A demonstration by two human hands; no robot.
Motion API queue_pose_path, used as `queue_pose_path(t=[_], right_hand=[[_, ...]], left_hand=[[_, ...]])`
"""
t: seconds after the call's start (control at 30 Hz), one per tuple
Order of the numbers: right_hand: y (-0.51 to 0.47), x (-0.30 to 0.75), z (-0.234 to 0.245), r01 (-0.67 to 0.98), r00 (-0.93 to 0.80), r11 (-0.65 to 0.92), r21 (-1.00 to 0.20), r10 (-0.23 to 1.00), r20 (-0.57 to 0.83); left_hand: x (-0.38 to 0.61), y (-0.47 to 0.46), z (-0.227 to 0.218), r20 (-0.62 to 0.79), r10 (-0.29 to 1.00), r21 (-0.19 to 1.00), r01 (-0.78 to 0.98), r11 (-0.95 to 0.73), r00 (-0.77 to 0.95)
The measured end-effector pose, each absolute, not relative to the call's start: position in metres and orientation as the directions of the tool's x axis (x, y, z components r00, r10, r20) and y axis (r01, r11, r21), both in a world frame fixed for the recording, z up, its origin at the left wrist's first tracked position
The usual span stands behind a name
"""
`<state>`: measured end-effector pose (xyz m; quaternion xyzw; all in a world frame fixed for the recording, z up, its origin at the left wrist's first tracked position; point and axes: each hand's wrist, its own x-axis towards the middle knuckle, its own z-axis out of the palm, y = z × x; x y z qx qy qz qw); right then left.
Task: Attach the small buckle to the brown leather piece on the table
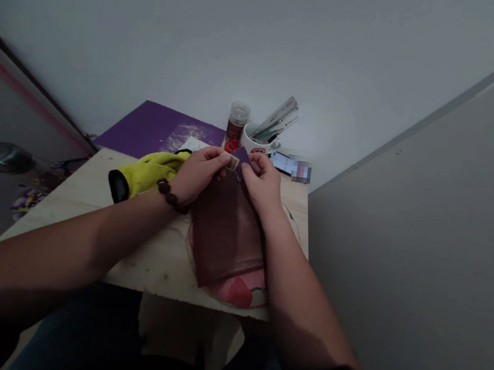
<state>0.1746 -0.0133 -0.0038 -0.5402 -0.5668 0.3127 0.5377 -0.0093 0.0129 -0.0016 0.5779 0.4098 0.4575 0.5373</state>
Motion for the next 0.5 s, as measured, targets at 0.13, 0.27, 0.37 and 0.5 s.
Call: queue_pose_path(t=[0.13,0.27,0.37,0.5], right_hand=[[-0.0160,0.1744,-0.0007,0.206,0.131,0.197,-0.958,0.965,0.227],[-0.0184,0.1728,0.0016,0.155,0.113,0.147,-0.977,0.980,0.165],[-0.0197,0.1719,0.0029,0.114,0.110,0.133,-0.985,0.983,0.145],[-0.0203,0.1723,0.0027,0.060,0.128,0.164,-0.985,0.977,0.170]], left_hand=[[-0.0081,0.0135,-0.0018,0.121,0.957,0.991,-0.085,-0.102,0.263],[-0.0077,0.0140,-0.0005,0.099,0.960,0.992,-0.101,-0.075,0.263],[-0.0079,0.0143,-0.0003,0.087,0.961,0.991,-0.116,-0.058,0.261],[-0.0085,0.0143,-0.0014,0.089,0.967,0.991,-0.119,-0.062,0.238]])
